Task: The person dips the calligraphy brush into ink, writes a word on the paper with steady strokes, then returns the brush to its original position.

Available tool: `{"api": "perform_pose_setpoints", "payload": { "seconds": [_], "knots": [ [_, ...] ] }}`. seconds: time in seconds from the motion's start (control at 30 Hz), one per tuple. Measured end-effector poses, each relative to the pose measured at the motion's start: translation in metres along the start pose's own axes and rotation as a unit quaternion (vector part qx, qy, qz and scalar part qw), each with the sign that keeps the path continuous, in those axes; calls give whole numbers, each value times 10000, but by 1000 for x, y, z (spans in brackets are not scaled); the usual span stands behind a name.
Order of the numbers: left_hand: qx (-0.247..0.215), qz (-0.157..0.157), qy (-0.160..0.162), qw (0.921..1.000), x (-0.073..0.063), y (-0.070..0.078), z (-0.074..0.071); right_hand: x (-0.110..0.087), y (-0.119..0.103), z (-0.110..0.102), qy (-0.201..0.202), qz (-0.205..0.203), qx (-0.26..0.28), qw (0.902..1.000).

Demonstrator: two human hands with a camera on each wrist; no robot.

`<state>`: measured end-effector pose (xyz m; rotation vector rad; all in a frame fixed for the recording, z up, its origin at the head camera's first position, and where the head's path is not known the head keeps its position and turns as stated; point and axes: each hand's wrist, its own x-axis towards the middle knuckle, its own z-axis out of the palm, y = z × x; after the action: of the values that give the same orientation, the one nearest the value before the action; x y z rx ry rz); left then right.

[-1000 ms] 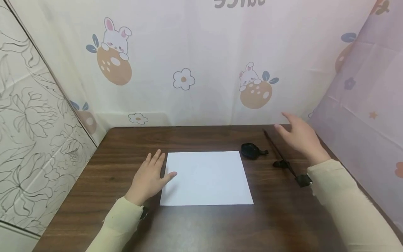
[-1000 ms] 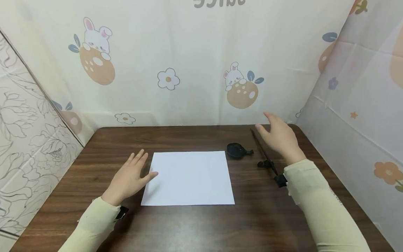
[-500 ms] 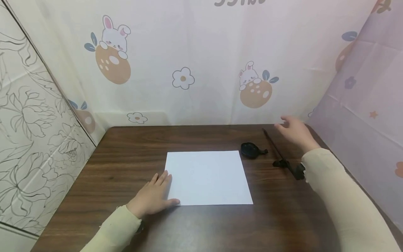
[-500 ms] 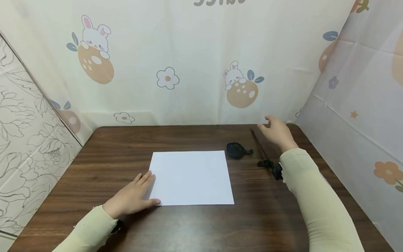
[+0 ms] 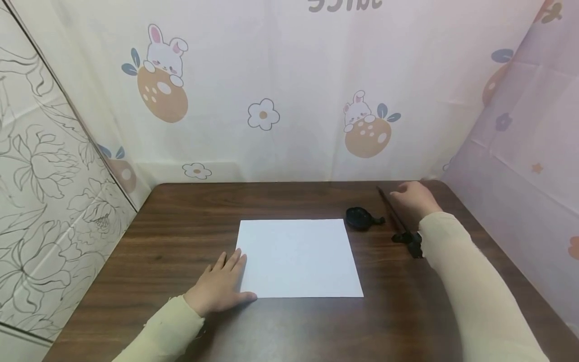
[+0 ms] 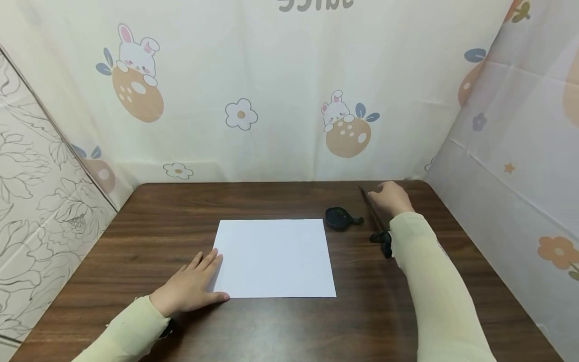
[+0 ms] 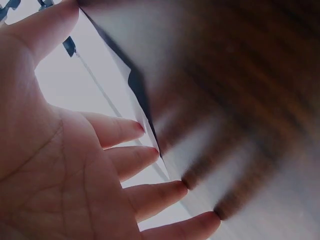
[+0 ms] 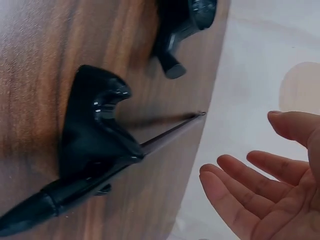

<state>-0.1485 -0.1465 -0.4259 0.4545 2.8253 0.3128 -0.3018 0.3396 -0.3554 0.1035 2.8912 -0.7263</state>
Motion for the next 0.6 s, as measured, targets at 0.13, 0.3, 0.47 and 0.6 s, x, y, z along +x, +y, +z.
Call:
{"api": "perform_pose_setpoints", "payload": {
  "seconds": [0.13, 0.3, 0.47, 0.6],
  "knots": [
    [-12, 26, 34, 10000, 1, 0, 0, 3, 6, 7, -145, 168, -4, 9998],
    [39, 60, 64, 10000, 2, -1, 1, 4, 11, 17, -74, 42, -278, 9996],
    [47, 65, 59, 10000, 3, -1, 1, 5, 15, 26, -101, 10, -412, 9991],
    [79, 75, 64, 9999, 4, 0, 1, 3, 15, 28, -160, 51, -570, 9982]
  ]
}}
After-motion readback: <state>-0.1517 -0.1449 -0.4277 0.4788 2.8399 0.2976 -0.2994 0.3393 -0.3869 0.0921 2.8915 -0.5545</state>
